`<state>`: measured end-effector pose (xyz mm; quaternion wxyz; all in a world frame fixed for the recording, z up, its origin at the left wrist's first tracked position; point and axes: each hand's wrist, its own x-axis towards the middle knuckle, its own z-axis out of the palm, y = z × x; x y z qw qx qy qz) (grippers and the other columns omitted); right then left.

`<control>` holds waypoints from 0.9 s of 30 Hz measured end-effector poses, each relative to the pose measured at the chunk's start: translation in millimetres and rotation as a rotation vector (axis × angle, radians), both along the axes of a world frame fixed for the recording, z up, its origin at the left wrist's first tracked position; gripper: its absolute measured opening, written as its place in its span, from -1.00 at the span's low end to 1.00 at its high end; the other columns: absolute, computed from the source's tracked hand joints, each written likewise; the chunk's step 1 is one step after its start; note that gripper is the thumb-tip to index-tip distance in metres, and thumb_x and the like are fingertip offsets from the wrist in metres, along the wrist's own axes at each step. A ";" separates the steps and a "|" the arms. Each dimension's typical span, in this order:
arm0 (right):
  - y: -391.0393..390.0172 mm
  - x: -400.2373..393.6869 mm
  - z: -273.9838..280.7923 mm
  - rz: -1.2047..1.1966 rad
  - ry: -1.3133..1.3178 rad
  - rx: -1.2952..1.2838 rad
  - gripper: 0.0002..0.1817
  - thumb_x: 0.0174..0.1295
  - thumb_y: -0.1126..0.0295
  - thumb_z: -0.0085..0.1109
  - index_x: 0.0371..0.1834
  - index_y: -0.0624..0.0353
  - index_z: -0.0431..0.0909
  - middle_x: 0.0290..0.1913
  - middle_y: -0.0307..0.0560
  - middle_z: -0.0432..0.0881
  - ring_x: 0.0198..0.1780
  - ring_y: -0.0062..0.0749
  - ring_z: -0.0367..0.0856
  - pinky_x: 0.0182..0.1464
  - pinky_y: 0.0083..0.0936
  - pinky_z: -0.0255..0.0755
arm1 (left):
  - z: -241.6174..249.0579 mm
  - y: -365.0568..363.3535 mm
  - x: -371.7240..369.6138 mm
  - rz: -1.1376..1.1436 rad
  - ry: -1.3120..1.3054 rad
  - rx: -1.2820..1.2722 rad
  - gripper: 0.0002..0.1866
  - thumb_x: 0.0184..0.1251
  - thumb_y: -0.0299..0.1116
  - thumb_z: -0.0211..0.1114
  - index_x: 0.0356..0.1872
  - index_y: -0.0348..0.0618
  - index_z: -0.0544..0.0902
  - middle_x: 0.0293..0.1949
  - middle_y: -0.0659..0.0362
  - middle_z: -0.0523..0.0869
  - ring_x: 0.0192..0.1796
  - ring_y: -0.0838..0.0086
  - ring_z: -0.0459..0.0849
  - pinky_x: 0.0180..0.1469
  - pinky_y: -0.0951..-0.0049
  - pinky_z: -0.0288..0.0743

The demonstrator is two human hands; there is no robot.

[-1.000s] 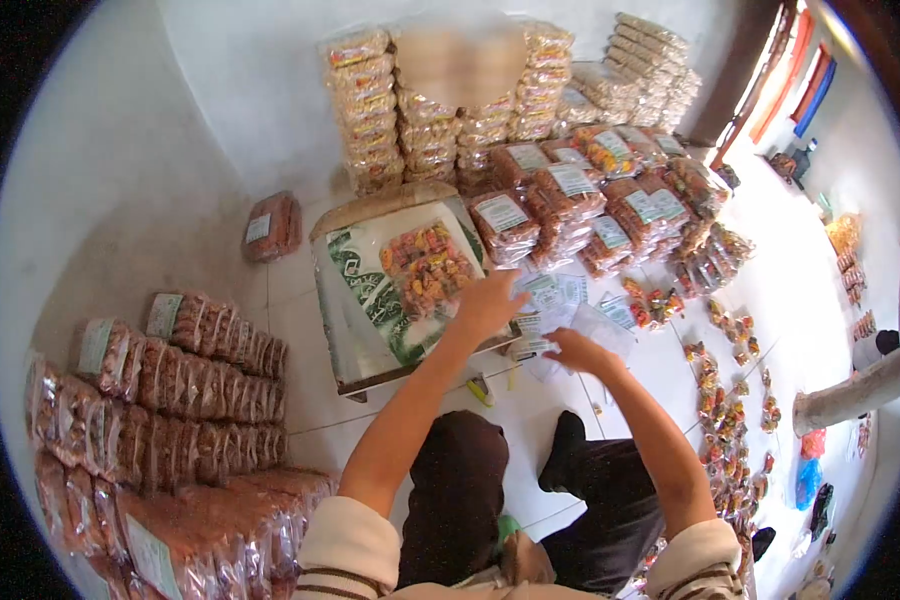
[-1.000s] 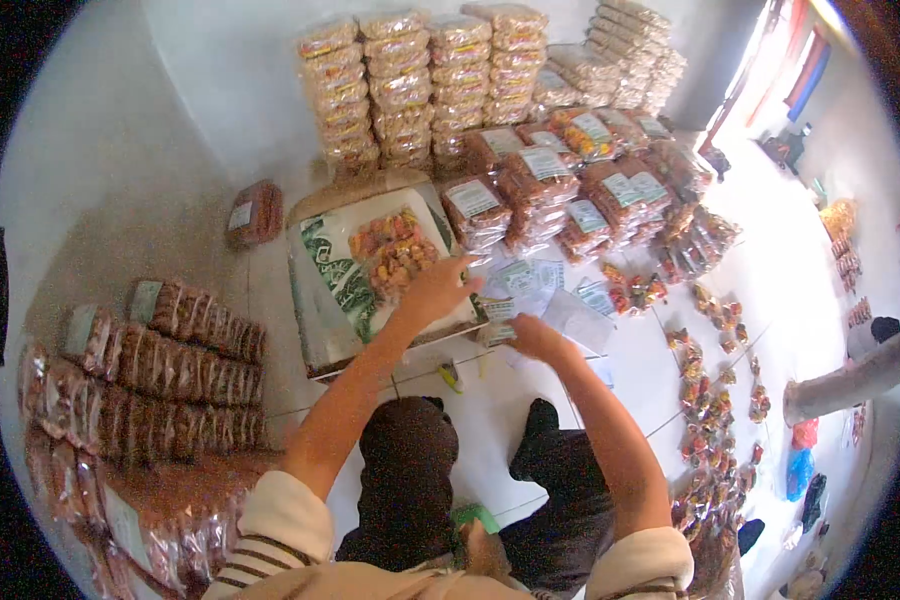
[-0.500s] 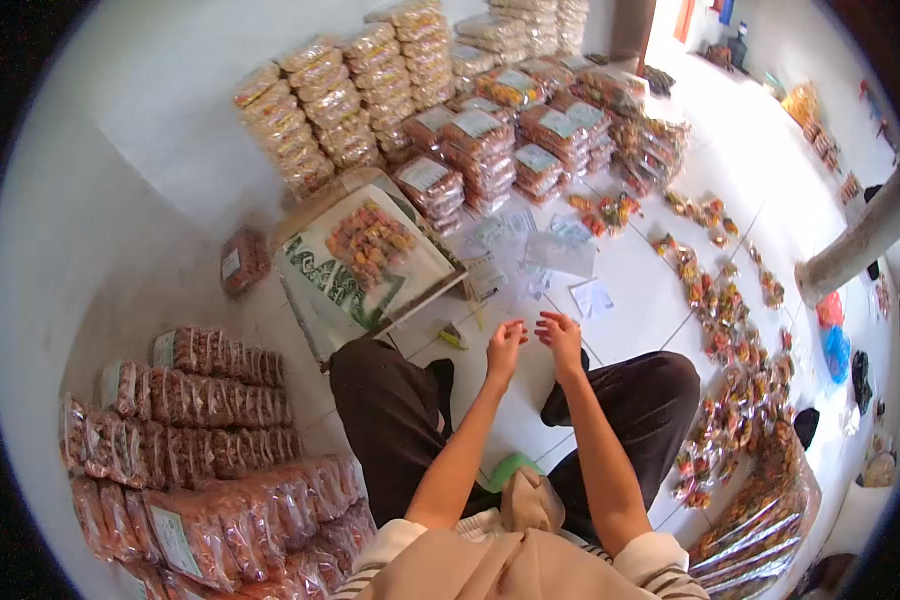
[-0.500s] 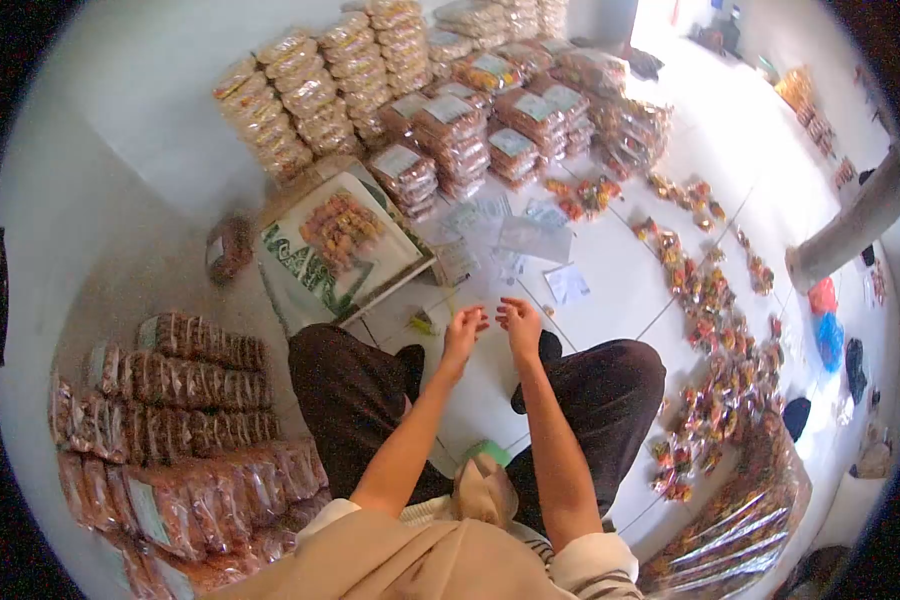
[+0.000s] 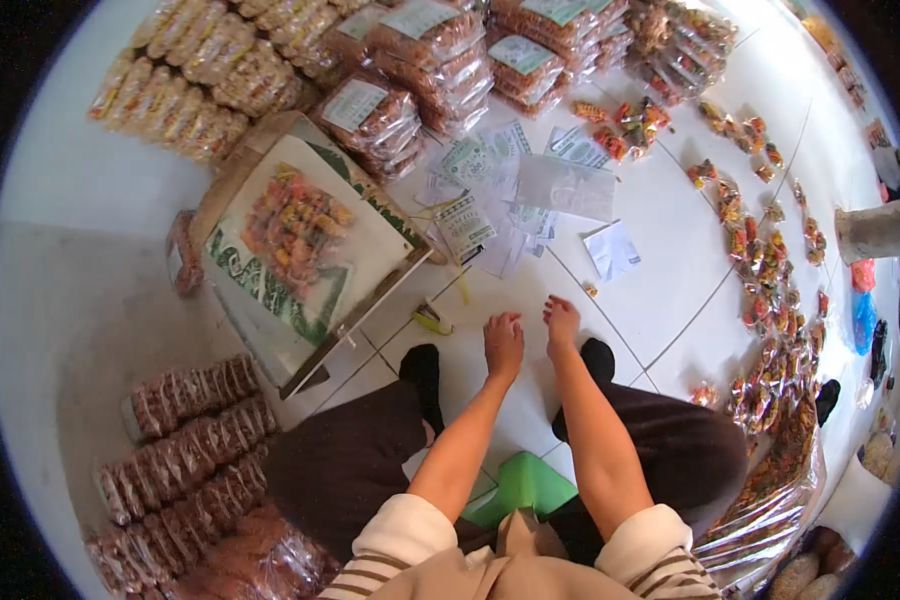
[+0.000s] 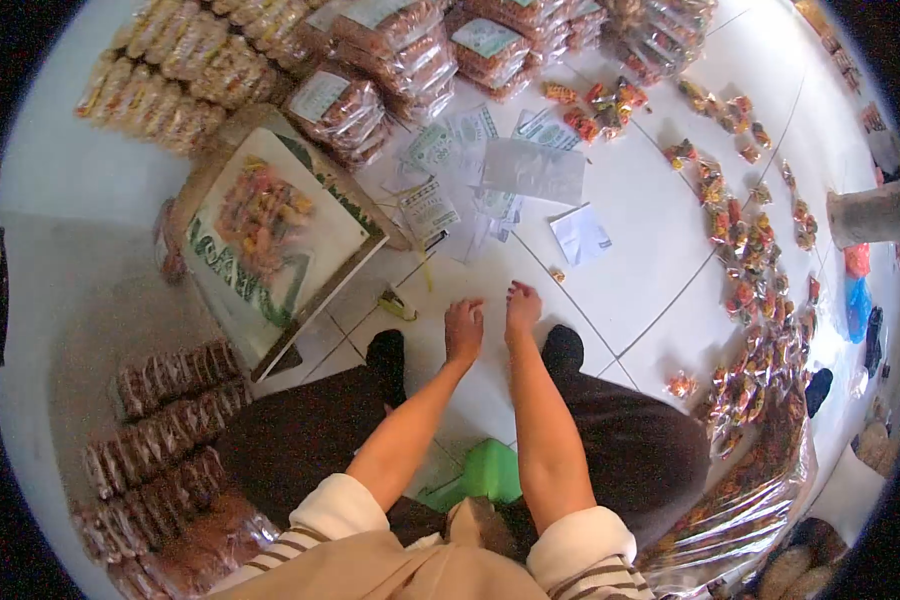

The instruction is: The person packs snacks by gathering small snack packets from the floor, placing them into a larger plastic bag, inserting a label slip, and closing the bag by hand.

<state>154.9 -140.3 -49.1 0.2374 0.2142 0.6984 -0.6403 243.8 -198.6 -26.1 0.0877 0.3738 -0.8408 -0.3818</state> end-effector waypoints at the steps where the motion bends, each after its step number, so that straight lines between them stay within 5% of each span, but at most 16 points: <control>1: -7.4 -14.7 -14.3 0.001 -0.014 0.012 -0.76 0.15 0.50 -0.14 -0.19 0.28 0.51 -0.41 -0.07 0.56 -0.41 -0.43 0.54 -0.36 -0.57 0.42 | 5.4 -10.8 -18.9 -0.041 0.032 -0.083 -0.80 0.09 -0.48 0.08 -0.22 -0.12 0.51 -0.25 0.07 0.53 -0.06 0.18 0.42 0.00 0.22 0.27; 3: -21.1 -42.4 -41.8 0.078 0.350 0.342 -0.78 0.12 0.49 -0.06 -0.19 0.29 0.51 -0.39 -0.01 0.56 -0.38 -0.29 0.55 -0.28 -0.45 0.44 | -5.7 -32.8 -52.1 -0.156 0.114 -0.174 -0.74 0.05 -0.51 0.09 -0.18 -0.10 0.48 -0.16 0.09 0.48 -0.01 0.17 0.37 0.02 0.20 0.24; 6: -44.9 -70.7 -42.1 0.016 0.563 0.480 -0.77 0.07 0.47 0.05 -0.19 0.29 0.51 -0.30 0.05 0.54 -0.32 -0.19 0.54 -0.23 -0.36 0.42 | 6.4 -53.2 -97.2 -0.243 0.115 -0.221 -0.71 0.03 -0.52 0.10 -0.15 -0.11 0.46 -0.13 0.14 0.47 -0.03 0.21 0.38 0.00 0.21 0.26; 10: -66.7 -91.1 -17.4 0.072 0.406 0.440 -0.76 0.02 0.44 0.12 -0.22 0.28 0.51 -0.28 0.05 0.52 -0.27 -0.18 0.51 -0.20 -0.35 0.39 | -18.8 -69.3 -130.6 -0.291 0.148 -0.296 -0.66 0.01 -0.48 0.14 -0.11 -0.09 0.43 -0.10 0.17 0.45 -0.05 0.22 0.38 -0.02 0.22 0.28; 15: -80.2 -96.2 -22.0 0.226 0.464 0.732 -0.74 -0.06 0.41 0.21 -0.29 0.29 0.50 -0.31 0.04 0.48 -0.24 -0.06 0.45 -0.13 -0.28 0.32 | -25.8 -72.9 -142.4 -0.247 0.117 -0.379 -0.65 0.02 -0.43 0.14 -0.08 -0.08 0.42 -0.16 0.20 0.46 -0.07 0.30 0.43 -0.13 0.28 0.34; 19: -89.1 -92.3 -16.6 0.155 0.579 0.765 -0.75 -0.08 0.41 0.22 -0.33 0.28 0.51 -0.35 0.05 0.51 -0.24 -0.04 0.45 -0.15 -0.27 0.32 | -20.9 -79.2 -142.5 -0.280 0.134 -0.344 -0.67 0.04 -0.39 0.15 -0.09 -0.06 0.43 -0.17 0.21 0.46 -0.10 0.31 0.44 -0.18 0.27 0.34; 21: -88.8 -97.3 -7.4 0.142 0.334 0.548 -0.79 -0.08 0.39 0.23 -0.40 0.29 0.52 -0.44 0.05 0.54 -0.25 -0.07 0.44 -0.18 -0.30 0.32 | -16.3 -79.6 -144.4 -0.272 0.086 -0.317 -0.66 0.00 -0.37 0.20 -0.12 -0.03 0.43 -0.17 0.23 0.45 -0.13 0.32 0.44 -0.21 0.26 0.32; 24: -85.7 -100.5 18.0 0.062 0.296 0.382 -0.81 -0.02 0.36 0.21 -0.47 0.29 0.52 -0.51 0.04 0.55 -0.26 -0.10 0.44 -0.22 -0.29 0.32 | -0.4 -82.3 -147.8 -0.302 0.114 -0.368 -0.65 -0.04 -0.38 0.25 -0.15 -0.02 0.43 -0.20 0.24 0.46 -0.14 0.32 0.44 -0.22 0.24 0.31; 27: -85.3 -100.1 52.1 0.091 0.463 0.401 -0.81 0.06 0.35 0.14 -0.50 0.28 0.54 -0.52 0.02 0.55 -0.25 -0.17 0.45 -0.25 -0.33 0.34 | 24.6 -85.8 -151.9 -0.291 0.291 -0.465 -0.66 -0.09 -0.39 0.30 -0.21 -0.03 0.45 -0.28 0.26 0.50 -0.18 0.33 0.46 -0.22 0.27 0.30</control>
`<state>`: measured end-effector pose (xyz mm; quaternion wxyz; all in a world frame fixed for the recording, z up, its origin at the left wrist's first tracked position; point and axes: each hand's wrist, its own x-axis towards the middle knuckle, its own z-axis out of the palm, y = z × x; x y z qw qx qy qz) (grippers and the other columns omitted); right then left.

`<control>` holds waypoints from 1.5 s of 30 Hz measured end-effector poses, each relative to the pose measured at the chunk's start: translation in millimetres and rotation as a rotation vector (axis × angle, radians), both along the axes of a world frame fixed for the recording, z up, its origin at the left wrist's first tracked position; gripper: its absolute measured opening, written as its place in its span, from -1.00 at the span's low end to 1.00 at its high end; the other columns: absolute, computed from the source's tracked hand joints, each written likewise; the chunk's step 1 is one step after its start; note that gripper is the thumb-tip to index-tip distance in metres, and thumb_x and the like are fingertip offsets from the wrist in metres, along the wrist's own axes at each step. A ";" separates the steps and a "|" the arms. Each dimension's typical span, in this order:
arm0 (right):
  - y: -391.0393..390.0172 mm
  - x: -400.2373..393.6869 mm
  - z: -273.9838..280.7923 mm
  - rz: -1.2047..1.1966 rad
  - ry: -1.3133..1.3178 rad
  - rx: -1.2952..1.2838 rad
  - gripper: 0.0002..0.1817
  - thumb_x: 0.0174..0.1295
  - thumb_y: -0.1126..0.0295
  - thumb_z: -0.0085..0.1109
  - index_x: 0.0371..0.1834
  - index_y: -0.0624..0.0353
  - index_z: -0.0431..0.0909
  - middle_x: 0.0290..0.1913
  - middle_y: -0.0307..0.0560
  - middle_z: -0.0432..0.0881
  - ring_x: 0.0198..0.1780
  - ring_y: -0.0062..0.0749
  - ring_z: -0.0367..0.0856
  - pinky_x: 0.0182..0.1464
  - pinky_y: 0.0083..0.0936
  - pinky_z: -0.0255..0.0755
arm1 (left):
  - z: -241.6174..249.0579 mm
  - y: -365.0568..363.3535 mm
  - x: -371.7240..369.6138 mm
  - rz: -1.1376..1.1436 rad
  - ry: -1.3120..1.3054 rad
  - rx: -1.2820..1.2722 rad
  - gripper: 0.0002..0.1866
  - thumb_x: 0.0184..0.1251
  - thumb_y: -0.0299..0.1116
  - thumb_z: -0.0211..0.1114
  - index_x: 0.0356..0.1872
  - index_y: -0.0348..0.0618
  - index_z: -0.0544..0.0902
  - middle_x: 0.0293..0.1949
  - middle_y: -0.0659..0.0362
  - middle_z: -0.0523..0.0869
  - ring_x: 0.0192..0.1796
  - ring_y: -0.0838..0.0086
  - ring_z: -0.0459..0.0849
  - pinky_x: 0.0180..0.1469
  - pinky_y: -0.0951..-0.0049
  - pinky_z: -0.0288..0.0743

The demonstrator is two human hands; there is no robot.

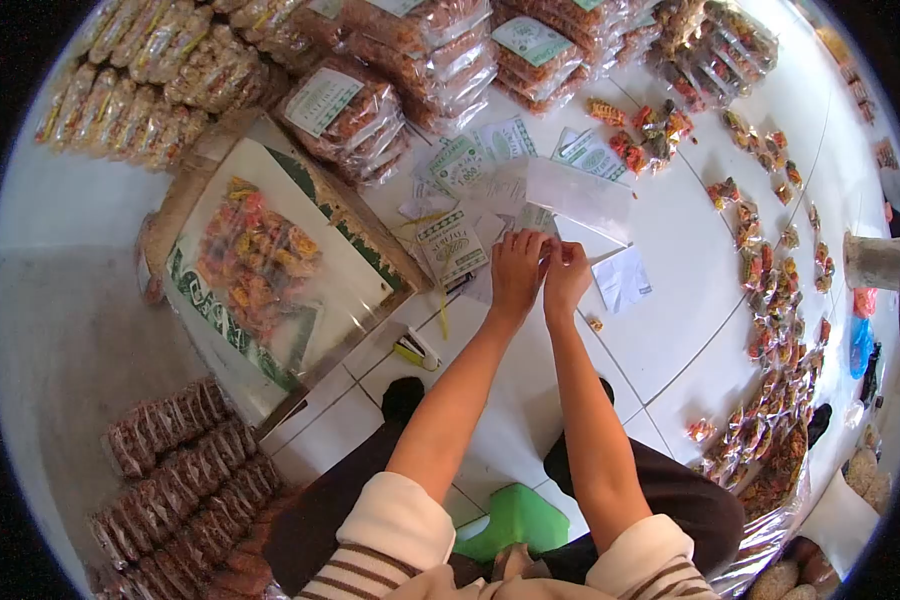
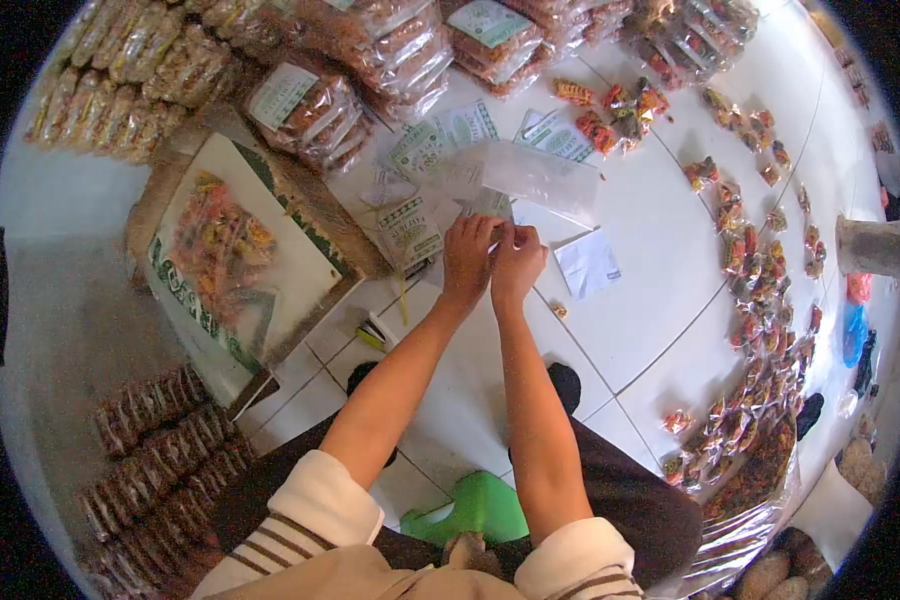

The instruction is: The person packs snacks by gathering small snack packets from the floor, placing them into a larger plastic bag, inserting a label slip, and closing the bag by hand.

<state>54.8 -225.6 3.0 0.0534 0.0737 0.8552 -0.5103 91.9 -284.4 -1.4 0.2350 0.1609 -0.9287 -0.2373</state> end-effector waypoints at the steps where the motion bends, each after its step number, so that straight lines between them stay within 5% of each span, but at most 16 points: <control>1: 0.2 1.4 13.9 0.000 0.011 -0.009 -0.81 0.06 0.35 0.14 -0.50 0.28 0.54 -0.52 0.02 0.55 -0.25 -0.17 0.45 -0.25 -0.33 0.34 | 7.4 -1.9 -0.7 0.000 0.011 -0.009 -0.66 -0.09 -0.39 0.30 -0.21 -0.03 0.45 -0.28 0.26 0.50 -0.18 0.33 0.46 -0.22 0.27 0.30; 4: 0.7 3.4 54.0 0.117 0.210 0.052 -0.82 0.14 0.37 0.06 -0.45 0.27 0.56 -0.46 -0.01 0.55 -0.24 -0.24 0.46 -0.27 -0.41 0.38 | 31.5 -8.3 -2.7 -0.003 0.130 0.110 -0.79 -0.04 -0.34 0.27 -0.33 -0.09 0.50 -0.35 0.21 0.55 -0.23 0.25 0.47 -0.26 0.26 0.33; 7: 3.5 -0.6 78.5 0.232 0.317 -0.237 -0.84 0.19 0.43 0.00 -0.35 0.19 0.60 -0.29 -0.06 0.52 -0.23 -0.31 0.46 -0.26 -0.51 0.40 | 50.7 -15.6 1.0 0.162 0.291 0.324 -0.81 -0.01 -0.33 0.32 -0.46 -0.15 0.50 -0.52 0.23 0.54 -0.41 0.40 0.49 -0.37 0.41 0.32; 10: 16.5 -9.4 82.2 0.208 0.335 -0.187 -0.86 0.18 0.43 0.02 -0.32 0.15 0.59 -0.26 -0.06 0.51 -0.22 -0.32 0.47 -0.25 -0.49 0.40 | 34.2 -35.4 11.5 0.308 0.165 0.819 -0.77 0.07 -0.30 0.31 -0.37 -0.24 0.52 -0.70 0.19 0.51 -0.63 0.50 0.44 -0.50 0.45 0.33; 13: 24.0 -13.4 38.7 0.241 0.287 -0.055 -0.87 0.17 0.41 0.04 -0.31 0.15 0.58 -0.27 -0.02 0.51 -0.22 -0.27 0.46 -0.23 -0.44 0.40 | 0.1 -38.1 26.1 0.366 0.261 0.852 -0.72 0.04 -0.28 0.33 -0.26 -0.20 0.54 -0.73 0.19 0.49 -0.62 0.47 0.48 -0.46 0.48 0.37; 15: 26.9 -8.0 4.9 0.294 0.263 -0.053 -0.86 0.11 0.39 0.11 -0.29 0.16 0.56 -0.25 0.01 0.51 -0.22 -0.22 0.45 -0.19 -0.40 0.39 | -16.4 -43.6 40.5 0.378 0.031 0.821 -0.59 -0.01 -0.30 0.35 -0.11 -0.21 0.49 -0.53 0.10 0.57 -0.41 0.35 0.57 -0.29 0.43 0.41; 17: 28.5 1.6 -26.9 0.399 0.212 -0.059 -0.81 0.04 0.39 0.19 -0.26 0.17 0.55 -0.22 0.06 0.49 -0.20 -0.17 0.44 -0.17 -0.38 0.38 | -64.1 -44.7 52.5 0.418 -0.030 0.388 -0.47 -0.08 -0.36 0.37 -0.02 -0.19 0.42 -0.21 0.01 0.53 -0.11 0.20 0.49 -0.08 0.31 0.35; 20: 27.4 18.8 -62.4 0.459 0.146 0.145 -0.57 -0.07 0.35 0.30 -0.10 0.20 0.44 -0.19 0.06 0.45 -0.17 -0.16 0.42 -0.12 -0.35 0.34 | -47.0 -33.7 64.5 0.400 -0.179 0.314 -0.39 -0.14 -0.42 0.39 0.03 -0.17 0.35 -0.04 0.00 0.40 0.04 0.11 0.34 0.01 0.21 0.24; 22: 20.3 31.1 -67.7 0.489 0.306 0.357 -0.41 -0.16 0.35 0.37 -0.03 0.25 0.33 -0.23 0.04 0.44 -0.17 -0.13 0.41 -0.11 -0.32 0.32 | -38.0 -27.1 66.9 0.375 -0.206 0.249 -0.40 -0.16 -0.43 0.39 0.00 -0.15 0.36 -0.08 0.02 0.42 0.02 0.12 0.34 -0.01 0.20 0.25; 25: 9.7 38.0 -60.4 0.438 0.122 0.329 -0.41 -0.17 0.33 0.35 -0.03 0.19 0.32 -0.17 0.03 0.42 -0.08 -0.06 0.36 -0.06 -0.23 0.27 | -37.8 -20.8 63.9 0.358 -0.233 0.231 -0.42 -0.18 -0.44 0.40 -0.04 -0.13 0.36 -0.13 0.04 0.43 0.00 0.13 0.36 -0.04 0.20 0.26; 30: 10.4 12.4 -55.4 0.495 0.129 0.175 -0.71 0.01 0.41 0.16 -0.24 0.35 0.41 -0.34 0.20 0.51 -0.25 0.07 0.48 -0.24 -0.18 0.36 | -45.9 -37.9 54.9 0.315 -0.235 0.440 -0.46 -0.17 -0.44 0.39 -0.07 -0.11 0.37 -0.14 0.06 0.42 -0.03 0.13 0.38 -0.06 0.20 0.26; 35: 3.9 -10.9 -31.9 0.592 -0.022 0.243 -0.74 0.04 0.45 0.13 -0.19 0.30 0.41 -0.24 0.19 0.53 -0.26 0.05 0.49 -0.20 -0.22 0.37 | -33.2 -46.5 32.5 0.261 -0.096 0.165 -0.56 -0.14 -0.44 0.38 -0.19 -0.12 0.40 -0.15 0.05 0.45 -0.02 0.15 0.38 -0.02 0.24 0.25; 37: 2.8 -22.1 -29.9 0.554 0.596 0.125 -0.77 0.06 0.48 0.12 -0.20 0.26 0.43 -0.22 0.17 0.53 -0.25 0.01 0.49 -0.19 -0.26 0.36 | -37.1 -50.4 18.5 0.157 0.027 0.231 -0.58 -0.12 -0.44 0.37 -0.20 -0.13 0.39 -0.19 0.04 0.48 -0.05 0.16 0.42 -0.04 0.25 0.28; 39: 2.0 -32.0 -19.4 0.561 0.742 0.130 -0.81 0.06 0.49 0.13 -0.24 0.26 0.45 -0.27 0.14 0.53 -0.24 -0.01 0.49 -0.19 -0.30 0.36 | -27.3 -48.6 10.4 0.050 0.152 0.289 -0.60 -0.10 -0.44 0.36 -0.21 -0.15 0.39 -0.22 0.03 0.51 -0.08 0.17 0.46 -0.06 0.27 0.31; 41: 1.2 -38.6 4.3 0.545 0.408 0.027 -0.84 0.07 0.47 0.13 -0.29 0.27 0.47 -0.29 0.13 0.54 -0.26 0.00 0.50 -0.22 -0.33 0.36 | 8.5 -45.9 3.7 0.060 0.050 0.688 -0.61 -0.02 -0.44 0.34 -0.17 -0.18 0.38 -0.35 0.06 0.56 -0.28 0.23 0.55 -0.21 0.36 0.38; 45: 0.5 -50.6 83.9 0.612 0.346 -0.053 -0.87 0.14 0.43 0.04 -0.33 0.26 0.48 -0.40 0.16 0.55 -0.36 0.01 0.53 -0.30 -0.32 0.37 | 74.7 -42.3 -1.3 0.126 0.208 0.634 -0.68 0.00 -0.44 0.33 -0.22 -0.18 0.42 -0.47 0.13 0.59 -0.41 0.37 0.57 -0.34 0.46 0.41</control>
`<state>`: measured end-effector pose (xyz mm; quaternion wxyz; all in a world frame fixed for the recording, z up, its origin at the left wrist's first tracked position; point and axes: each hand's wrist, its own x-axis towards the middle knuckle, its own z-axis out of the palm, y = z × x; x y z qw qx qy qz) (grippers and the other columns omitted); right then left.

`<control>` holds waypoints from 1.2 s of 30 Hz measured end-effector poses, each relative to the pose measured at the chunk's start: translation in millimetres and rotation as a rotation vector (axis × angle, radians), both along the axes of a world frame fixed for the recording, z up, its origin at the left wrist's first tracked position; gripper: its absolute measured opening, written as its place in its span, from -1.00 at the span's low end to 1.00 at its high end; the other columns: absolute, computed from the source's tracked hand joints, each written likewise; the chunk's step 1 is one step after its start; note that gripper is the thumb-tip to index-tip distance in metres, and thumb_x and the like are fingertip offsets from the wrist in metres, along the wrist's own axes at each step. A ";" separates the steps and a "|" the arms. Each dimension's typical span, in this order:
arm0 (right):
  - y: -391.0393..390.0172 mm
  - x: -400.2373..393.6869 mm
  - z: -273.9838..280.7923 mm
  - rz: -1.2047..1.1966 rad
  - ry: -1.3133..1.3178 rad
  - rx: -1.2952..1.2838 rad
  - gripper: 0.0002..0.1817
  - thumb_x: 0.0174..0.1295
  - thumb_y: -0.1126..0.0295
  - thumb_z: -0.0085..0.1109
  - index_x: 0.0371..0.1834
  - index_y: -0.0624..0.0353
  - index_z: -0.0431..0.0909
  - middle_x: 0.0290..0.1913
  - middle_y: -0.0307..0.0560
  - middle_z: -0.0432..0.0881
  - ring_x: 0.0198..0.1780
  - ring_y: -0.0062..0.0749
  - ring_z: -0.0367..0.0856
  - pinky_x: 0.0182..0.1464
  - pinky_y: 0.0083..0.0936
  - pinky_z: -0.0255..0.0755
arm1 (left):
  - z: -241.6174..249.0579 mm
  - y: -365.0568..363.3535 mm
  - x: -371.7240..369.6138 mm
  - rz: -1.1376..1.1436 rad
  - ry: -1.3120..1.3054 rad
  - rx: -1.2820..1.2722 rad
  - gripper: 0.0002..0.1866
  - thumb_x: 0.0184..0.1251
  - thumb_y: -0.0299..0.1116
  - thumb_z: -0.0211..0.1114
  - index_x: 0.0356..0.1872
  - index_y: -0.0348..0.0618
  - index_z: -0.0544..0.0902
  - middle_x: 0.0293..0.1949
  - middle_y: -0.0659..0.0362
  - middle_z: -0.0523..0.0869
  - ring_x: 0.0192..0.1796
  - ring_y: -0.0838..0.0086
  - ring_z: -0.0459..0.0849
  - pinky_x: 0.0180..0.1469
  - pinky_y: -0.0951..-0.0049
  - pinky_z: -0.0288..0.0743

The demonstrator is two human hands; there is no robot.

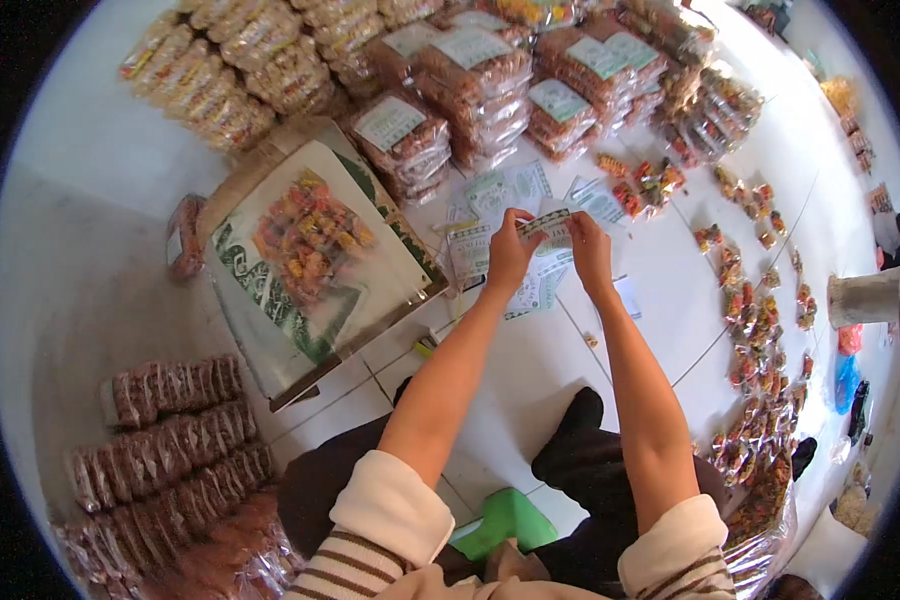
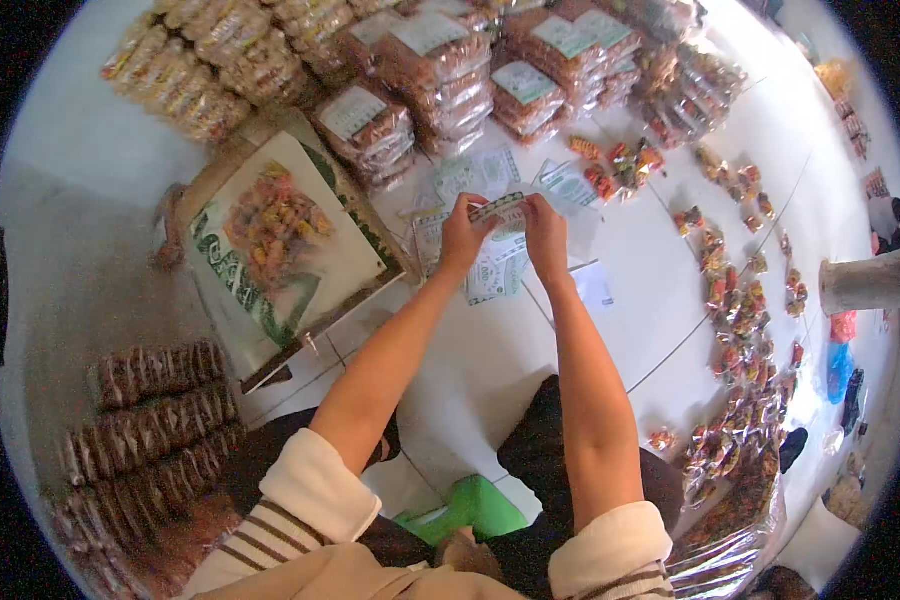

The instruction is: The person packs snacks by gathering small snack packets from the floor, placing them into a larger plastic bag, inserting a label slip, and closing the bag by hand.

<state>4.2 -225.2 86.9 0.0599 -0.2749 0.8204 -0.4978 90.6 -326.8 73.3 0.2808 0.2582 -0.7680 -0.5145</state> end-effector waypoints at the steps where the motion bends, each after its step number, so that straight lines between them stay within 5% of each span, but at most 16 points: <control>1: -0.4 -3.8 12.1 -0.019 0.062 -0.014 -0.85 0.15 0.40 0.02 -0.33 0.25 0.48 -0.42 0.17 0.54 -0.35 0.02 0.53 -0.32 -0.33 0.37 | 14.6 -4.5 0.7 0.003 0.013 -0.001 -0.71 0.00 -0.43 0.33 -0.26 -0.18 0.45 -0.48 0.16 0.59 -0.41 0.45 0.57 -0.36 0.50 0.40; 3: 2.6 -7.3 42.6 -0.032 0.111 -0.037 -0.84 0.15 0.39 0.01 -0.32 0.26 0.48 -0.42 0.16 0.55 -0.35 0.00 0.54 -0.32 -0.35 0.37 | 46.2 -13.8 4.9 0.009 0.126 -0.005 -0.78 0.00 -0.39 0.34 -0.34 -0.20 0.52 -0.50 0.21 0.60 -0.42 0.61 0.55 -0.41 0.58 0.39; 9: 6.0 20.2 134.3 0.069 0.139 -0.210 -0.77 0.04 0.40 0.16 -0.22 0.21 0.53 -0.27 0.01 0.61 -0.31 -0.27 0.58 -0.22 -0.45 0.40 | 163.1 -48.0 57.2 -0.125 0.166 -0.192 -0.81 0.03 -0.39 0.31 -0.34 -0.24 0.57 -0.42 0.17 0.65 -0.36 0.56 0.60 -0.29 0.58 0.45; 15: -3.6 61.5 204.9 0.642 0.328 -0.005 -0.66 0.03 0.43 0.19 -0.07 0.19 0.51 -0.11 -0.15 0.58 -0.23 -0.45 0.57 -0.12 -0.51 0.42 | 219.8 -63.1 122.9 -0.329 0.151 -0.371 -0.85 0.00 -0.40 0.34 -0.40 -0.20 0.62 -0.47 0.19 0.66 -0.43 0.58 0.60 -0.33 0.55 0.47; 18: -24.7 93.3 216.3 0.786 0.321 0.257 -0.79 0.00 0.40 0.22 -0.31 0.26 0.54 -0.45 0.03 0.57 -0.41 -0.46 0.53 -0.34 -0.42 0.38 | 225.1 -61.0 148.4 -0.285 0.143 -0.384 -0.84 -0.01 -0.37 0.36 -0.41 -0.20 0.62 -0.51 0.21 0.65 -0.46 0.61 0.58 -0.36 0.59 0.46; 20: -35.4 108.7 215.4 0.826 0.352 0.230 -0.80 0.00 0.41 0.19 -0.36 0.30 0.50 -0.55 0.11 0.50 -0.49 -0.37 0.49 -0.40 -0.34 0.31 | 219.9 -62.2 163.1 -0.254 0.180 -0.332 -0.80 -0.02 -0.33 0.37 -0.44 -0.22 0.59 -0.55 0.20 0.63 -0.49 0.62 0.57 -0.39 0.61 0.44; 22: -51.0 114.7 203.9 0.815 0.355 0.222 -0.79 -0.06 0.38 0.20 -0.43 0.29 0.51 -0.44 0.18 0.53 -0.38 -0.02 0.53 -0.34 -0.27 0.37 | 219.2 -62.2 179.8 -0.084 0.070 -0.333 -0.81 -0.03 -0.39 0.36 -0.47 -0.26 0.54 -0.54 0.14 0.62 -0.47 0.51 0.60 -0.41 0.54 0.44; 24: -58.7 119.3 187.6 0.789 0.423 0.175 -0.82 -0.06 0.41 0.18 -0.39 0.27 0.52 -0.42 0.19 0.54 -0.36 0.01 0.53 -0.33 -0.31 0.38 | 214.7 -72.5 193.6 -0.018 0.017 -0.338 -0.78 -0.01 -0.34 0.35 -0.47 -0.25 0.50 -0.54 0.14 0.61 -0.48 0.50 0.59 -0.40 0.50 0.43; 26: -57.0 119.6 162.5 0.591 0.289 0.103 -0.78 -0.04 0.44 0.15 -0.30 0.31 0.53 -0.38 0.17 0.57 -0.33 -0.09 0.57 -0.31 -0.37 0.39 | 197.1 -88.9 210.4 0.027 0.013 -0.382 -0.74 0.02 -0.27 0.33 -0.44 -0.25 0.50 -0.57 0.17 0.59 -0.50 0.47 0.58 -0.39 0.50 0.43; 27: -51.8 120.5 139.6 0.486 0.163 -0.058 -0.74 0.00 0.46 0.13 -0.22 0.33 0.50 -0.36 0.11 0.59 -0.31 -0.17 0.57 -0.29 -0.40 0.40 | 184.8 -99.6 223.9 -0.058 -0.123 -0.225 -0.70 0.01 -0.20 0.32 -0.37 -0.19 0.49 -0.36 0.10 0.57 -0.26 0.34 0.56 -0.19 0.40 0.40; 28: -43.2 123.7 114.4 0.373 0.034 -0.212 -0.70 0.03 0.49 0.11 -0.14 0.35 0.47 -0.34 0.04 0.61 -0.30 -0.24 0.58 -0.27 -0.43 0.40 | 166.4 -106.5 238.5 -0.046 -0.136 -0.208 -0.70 0.01 -0.20 0.32 -0.37 -0.19 0.49 -0.36 0.10 0.57 -0.26 0.34 0.56 -0.19 0.40 0.40; 30: -16.7 136.9 82.0 0.191 -0.560 -0.292 -0.63 0.08 0.52 0.06 -0.01 0.41 0.37 -0.26 -0.06 0.57 -0.25 -0.40 0.54 -0.26 -0.53 0.40 | 124.6 -104.4 268.7 0.016 -0.206 -1.003 -0.63 -0.04 -0.15 0.33 -0.28 -0.11 0.45 -0.16 0.05 0.45 -0.02 0.19 0.40 0.02 0.25 0.24; 33: 20.2 169.4 17.5 -0.026 -0.854 -0.404 -0.61 0.10 0.55 0.03 0.03 0.43 0.32 -0.20 -0.04 0.53 -0.23 -0.44 0.52 -0.23 -0.61 0.42 | 87.1 -70.7 298.3 0.034 -0.263 -0.816 -0.56 -0.08 -0.18 0.34 -0.17 -0.06 0.40 -0.03 0.01 0.33 0.07 0.08 0.24 0.14 0.08 0.01; 36: 36.0 204.8 -10.9 -0.079 -1.116 -0.456 -0.65 0.11 0.59 -0.01 -0.01 0.45 0.33 -0.17 0.00 0.52 -0.22 -0.39 0.53 -0.20 -0.55 0.46 | 64.8 -52.9 300.7 0.059 -0.315 -0.773 -0.57 -0.11 -0.23 0.34 -0.21 -0.06 0.37 -0.12 0.07 0.34 0.01 0.12 0.28 0.08 0.12 0.07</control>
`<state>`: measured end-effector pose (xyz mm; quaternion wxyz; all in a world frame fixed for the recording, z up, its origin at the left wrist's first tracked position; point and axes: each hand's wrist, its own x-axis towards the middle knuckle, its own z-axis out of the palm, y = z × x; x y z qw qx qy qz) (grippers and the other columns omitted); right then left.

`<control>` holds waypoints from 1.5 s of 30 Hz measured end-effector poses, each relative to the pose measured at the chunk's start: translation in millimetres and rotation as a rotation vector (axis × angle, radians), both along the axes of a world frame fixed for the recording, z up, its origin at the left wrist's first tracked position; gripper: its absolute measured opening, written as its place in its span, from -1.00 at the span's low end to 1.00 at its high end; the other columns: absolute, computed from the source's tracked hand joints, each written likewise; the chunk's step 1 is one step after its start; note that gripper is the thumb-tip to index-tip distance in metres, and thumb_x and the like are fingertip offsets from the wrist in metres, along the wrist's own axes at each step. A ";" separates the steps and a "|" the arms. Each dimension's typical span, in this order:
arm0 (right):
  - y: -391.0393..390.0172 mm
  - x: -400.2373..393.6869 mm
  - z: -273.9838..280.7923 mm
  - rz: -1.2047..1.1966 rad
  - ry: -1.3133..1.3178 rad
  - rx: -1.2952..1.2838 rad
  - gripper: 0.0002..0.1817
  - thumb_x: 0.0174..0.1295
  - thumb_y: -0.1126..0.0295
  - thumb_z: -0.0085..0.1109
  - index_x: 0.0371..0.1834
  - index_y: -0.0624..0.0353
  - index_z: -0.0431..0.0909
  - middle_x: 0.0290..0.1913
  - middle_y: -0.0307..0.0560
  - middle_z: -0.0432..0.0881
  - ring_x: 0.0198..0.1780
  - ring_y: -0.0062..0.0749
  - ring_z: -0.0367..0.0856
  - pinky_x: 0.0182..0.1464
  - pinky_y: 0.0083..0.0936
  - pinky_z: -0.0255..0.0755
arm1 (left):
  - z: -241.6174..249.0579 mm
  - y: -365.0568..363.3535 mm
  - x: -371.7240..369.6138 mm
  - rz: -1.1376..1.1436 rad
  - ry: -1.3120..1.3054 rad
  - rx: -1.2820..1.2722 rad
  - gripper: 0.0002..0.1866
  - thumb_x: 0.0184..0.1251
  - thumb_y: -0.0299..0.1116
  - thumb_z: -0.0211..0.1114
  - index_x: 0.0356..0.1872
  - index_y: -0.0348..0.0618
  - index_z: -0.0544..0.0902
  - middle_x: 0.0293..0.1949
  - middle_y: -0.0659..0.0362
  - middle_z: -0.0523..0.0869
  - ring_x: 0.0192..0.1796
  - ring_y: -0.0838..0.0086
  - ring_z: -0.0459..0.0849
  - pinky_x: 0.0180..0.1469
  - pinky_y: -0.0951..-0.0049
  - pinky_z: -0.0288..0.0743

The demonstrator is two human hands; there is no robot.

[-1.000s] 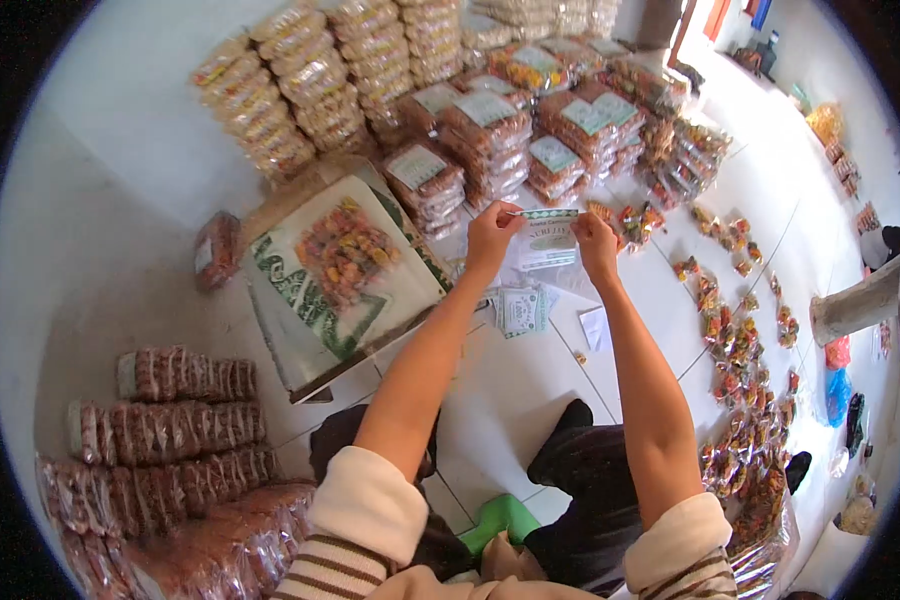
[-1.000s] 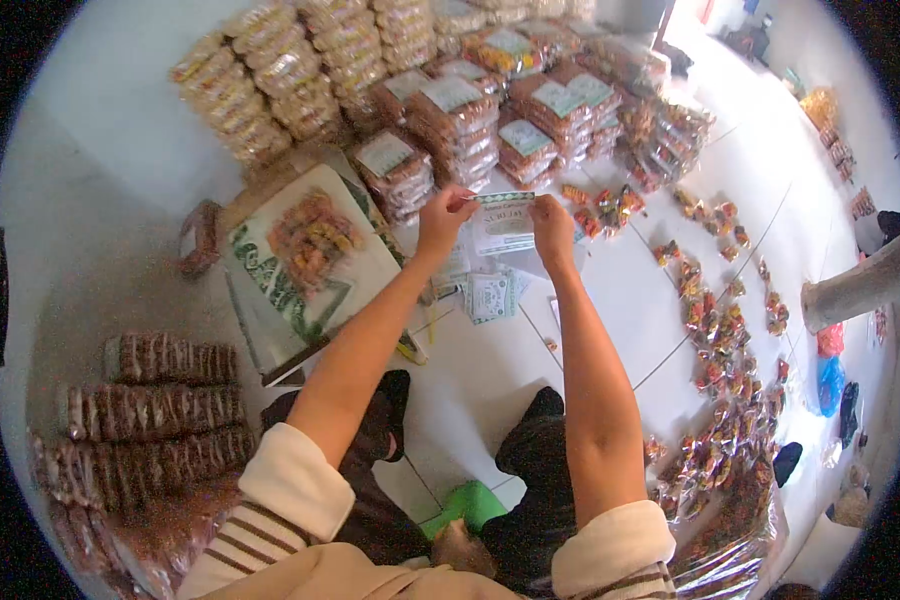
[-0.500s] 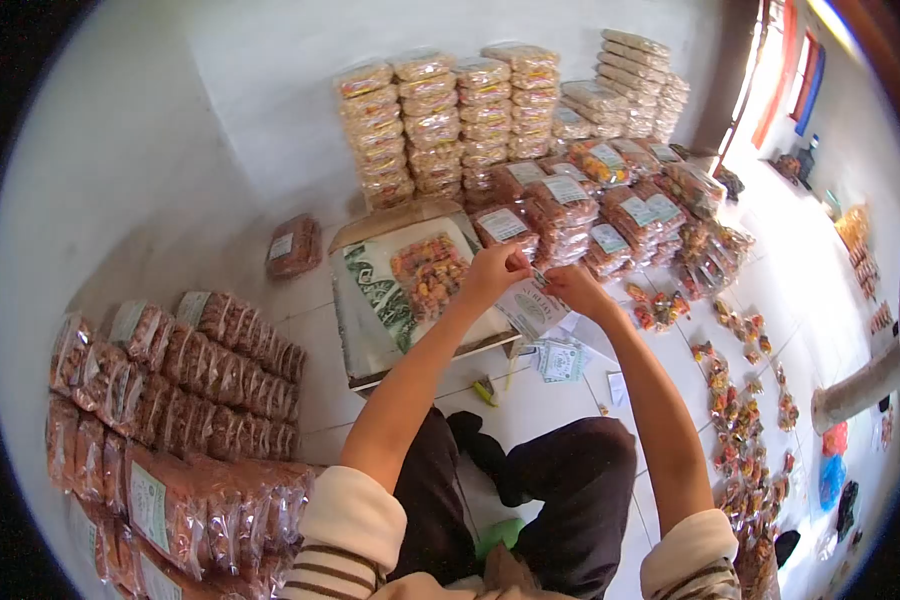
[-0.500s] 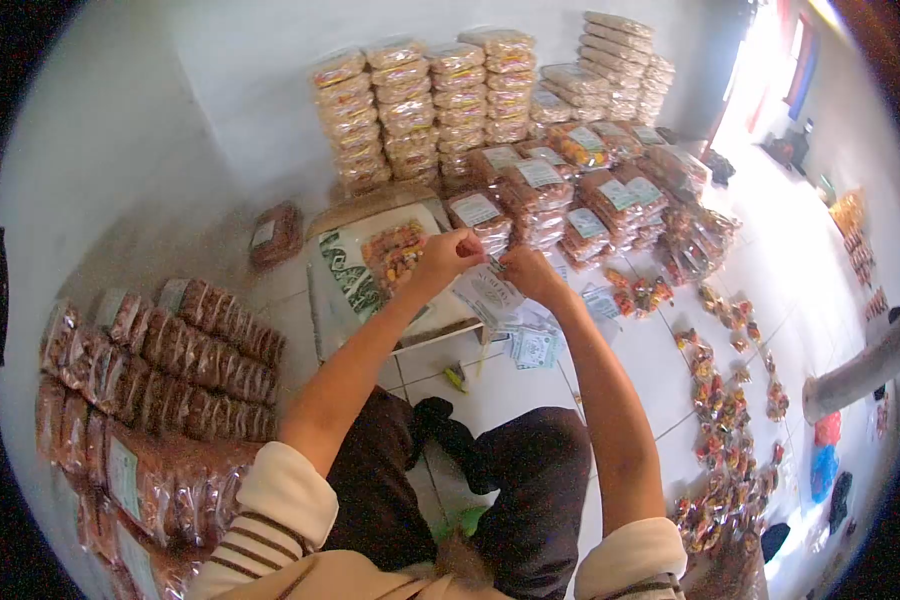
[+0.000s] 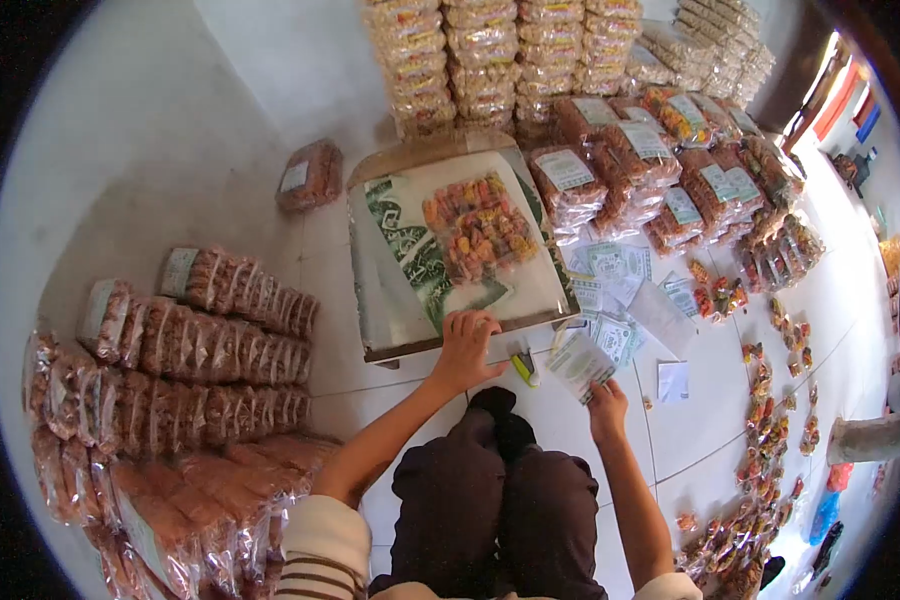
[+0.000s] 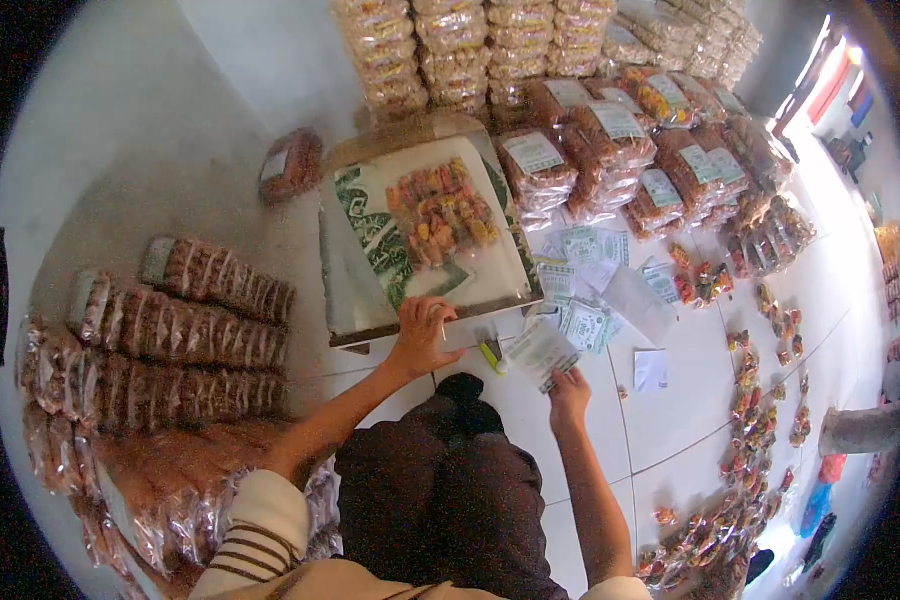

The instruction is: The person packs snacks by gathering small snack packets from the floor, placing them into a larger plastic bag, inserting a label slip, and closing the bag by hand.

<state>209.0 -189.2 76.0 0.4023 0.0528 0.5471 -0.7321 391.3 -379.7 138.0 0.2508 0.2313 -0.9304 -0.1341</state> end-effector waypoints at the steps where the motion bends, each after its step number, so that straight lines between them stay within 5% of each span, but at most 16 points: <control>1: 1.6 6.8 -1.0 0.062 -0.021 -0.002 -0.68 0.11 0.60 -0.02 -0.03 0.43 0.35 -0.17 0.01 0.52 -0.20 -0.37 0.53 -0.16 -0.52 0.46 | -11.2 2.0 -2.0 0.001 -0.006 0.018 -0.57 -0.11 -0.23 0.34 -0.21 -0.06 0.37 -0.12 0.07 0.34 0.01 0.12 0.28 0.08 0.12 0.07; 9: -74.5 34.2 10.6 0.088 -0.106 -0.145 -0.80 0.13 0.56 0.02 -0.16 0.32 0.42 -0.22 -0.13 0.52 -0.21 -0.46 0.48 -0.24 -0.58 0.36 | -23.0 -2.4 -10.6 0.116 0.230 0.022 -0.84 0.03 -0.43 0.20 -0.37 -0.08 0.41 -0.35 0.14 0.47 -0.17 0.22 0.40 -0.03 0.18 0.14; 16: -137.3 42.2 16.0 -0.011 -0.161 -0.247 -0.90 0.11 0.54 0.07 -0.32 0.11 0.42 -0.36 -0.29 0.46 -0.33 -0.59 0.42 -0.34 -0.64 0.30 | -20.3 -1.8 -4.7 -0.026 0.258 -0.018 -0.81 -0.02 -0.41 0.24 -0.39 -0.07 0.41 -0.36 0.20 0.48 -0.21 0.28 0.44 -0.09 0.26 0.17; 19: -151.4 42.6 8.9 -0.022 -0.181 -0.277 -0.88 0.11 0.55 0.08 -0.32 0.09 0.40 -0.40 -0.32 0.43 -0.38 -0.63 0.39 -0.38 -0.67 0.26 | -18.8 -8.7 1.8 -0.141 0.220 -0.014 -0.85 0.11 -0.30 0.20 -0.39 -0.09 0.44 -0.34 0.16 0.49 -0.22 0.24 0.45 -0.05 0.19 0.18; 24: -149.7 56.5 27.7 -0.061 -0.235 -0.289 -0.86 0.14 0.57 0.05 -0.26 0.10 0.39 -0.30 -0.28 0.47 -0.29 -0.59 0.45 -0.31 -0.65 0.33 | -28.9 -37.8 16.7 0.041 0.377 0.209 -0.87 0.10 -0.35 0.17 -0.33 -0.10 0.46 -0.33 0.14 0.49 -0.20 0.24 0.42 -0.06 0.26 0.17; 31: -160.6 48.4 6.4 -0.101 -0.394 -0.298 -0.76 0.20 0.49 0.01 -0.06 0.12 0.33 -0.12 -0.19 0.49 -0.12 -0.48 0.47 -0.14 -0.58 0.38 | -37.6 -42.4 10.4 0.150 0.387 0.161 -0.91 0.21 -0.34 0.07 -0.35 -0.11 0.46 -0.37 0.16 0.47 -0.20 0.26 0.40 -0.07 0.27 0.16; 37: -141.8 40.6 4.9 -0.032 -0.498 -0.320 -0.74 0.19 0.44 0.04 -0.06 0.06 0.32 -0.15 -0.28 0.47 -0.10 -0.58 0.42 -0.11 -0.54 0.32 | -50.1 -37.9 5.9 0.157 0.382 0.211 -0.91 0.23 -0.35 0.05 -0.38 -0.10 0.48 -0.38 0.16 0.47 -0.21 0.26 0.40 -0.08 0.29 0.16; 41: -144.7 39.9 -2.2 0.095 -0.436 -0.351 -0.71 0.16 0.43 0.07 -0.04 0.04 0.32 -0.21 -0.31 0.46 -0.17 -0.59 0.41 -0.21 -0.57 0.32 | -51.3 -29.7 3.1 0.191 0.375 0.208 -0.91 0.23 -0.35 0.05 -0.39 -0.10 0.48 -0.37 0.16 0.48 -0.21 0.27 0.40 -0.08 0.29 0.17; 45: -156.5 47.2 16.1 0.069 -0.035 -0.258 -0.72 0.19 0.39 0.05 -0.03 0.08 0.32 -0.24 -0.28 0.45 -0.22 -0.57 0.40 -0.27 -0.60 0.32 | -51.6 -28.9 4.4 0.160 0.369 0.192 -0.90 0.23 -0.35 0.04 -0.38 -0.10 0.49 -0.36 0.15 0.49 -0.21 0.26 0.40 -0.10 0.29 0.17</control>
